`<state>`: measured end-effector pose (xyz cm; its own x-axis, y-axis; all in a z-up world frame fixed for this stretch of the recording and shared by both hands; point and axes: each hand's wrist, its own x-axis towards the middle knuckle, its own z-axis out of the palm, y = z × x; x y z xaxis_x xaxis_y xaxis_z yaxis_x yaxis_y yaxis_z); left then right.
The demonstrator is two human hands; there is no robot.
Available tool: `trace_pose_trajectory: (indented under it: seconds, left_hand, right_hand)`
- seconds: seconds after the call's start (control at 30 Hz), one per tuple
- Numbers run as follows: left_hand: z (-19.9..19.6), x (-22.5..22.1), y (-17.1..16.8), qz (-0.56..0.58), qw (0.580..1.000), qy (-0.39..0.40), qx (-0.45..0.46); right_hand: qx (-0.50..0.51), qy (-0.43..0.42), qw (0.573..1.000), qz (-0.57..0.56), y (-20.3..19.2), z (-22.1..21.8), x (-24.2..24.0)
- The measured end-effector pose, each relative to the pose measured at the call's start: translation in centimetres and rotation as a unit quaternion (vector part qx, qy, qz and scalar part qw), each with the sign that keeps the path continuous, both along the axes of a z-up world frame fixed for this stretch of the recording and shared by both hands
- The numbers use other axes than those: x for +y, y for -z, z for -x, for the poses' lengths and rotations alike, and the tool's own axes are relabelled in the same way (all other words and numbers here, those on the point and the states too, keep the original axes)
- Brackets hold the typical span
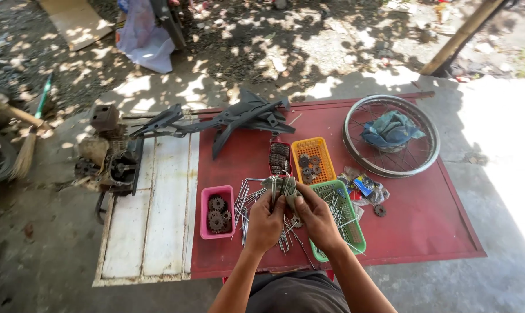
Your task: Sorting and inspecting individual motorcycle wheel spokes on a workbench.
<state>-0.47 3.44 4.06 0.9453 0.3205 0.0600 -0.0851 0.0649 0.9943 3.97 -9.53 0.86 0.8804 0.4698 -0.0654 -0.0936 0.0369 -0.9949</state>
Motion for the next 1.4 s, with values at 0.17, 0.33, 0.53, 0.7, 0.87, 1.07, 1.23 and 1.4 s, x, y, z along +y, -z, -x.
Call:
trace_pose_trajectory:
  seconds: [0.17, 0.33, 0.53, 0.7, 0.87, 1.07, 1.23, 1.4]
  left_hand:
    - [0.5, 2.7, 0.8, -0.083, 0.992, 0.078, 0.056]
    - [0.6, 2.7, 2.8, -0.020, 0.984, 0.171, 0.052]
    - [1.1, 1.3, 4.8, 0.099, 0.975, 0.199, 0.025]
    - [1.8, 1.1, 5.9, 0.225, 0.950, 0.178, 0.119]
    - [2.2, 0.2, 8.2, 0.202, 0.952, 0.172, 0.152]
    - [2.3, -1.9, 6.3, 0.211, 0.956, 0.142, 0.147]
    - [1.2, -4.2, 6.9, 0.193, 0.968, 0.055, 0.148]
    - [1.1, -6.4, 3.3, 0.107, 0.979, -0.053, 0.166]
  right_hand:
    - [0.000, 0.082, 0.996, 0.026, 0.0, 1.6, 1.9]
    - [0.038, 0.199, 0.978, -0.048, 1.7, 2.8, 2.3]
    - [0.030, 0.274, 0.959, -0.066, 0.6, 3.6, 2.0]
    - [0.071, 0.246, 0.958, -0.125, 2.0, 1.8, -1.1]
    - [0.097, 0.188, 0.956, -0.205, 2.5, -1.3, -2.6]
    - [0.130, 0.119, 0.952, -0.248, 1.2, -3.0, -3.5]
    - [0.201, 0.106, 0.931, -0.286, 2.7, -3.2, -4.9]
    - [0.168, 0.003, 0.970, -0.178, 2.7, -1.5, -5.6]
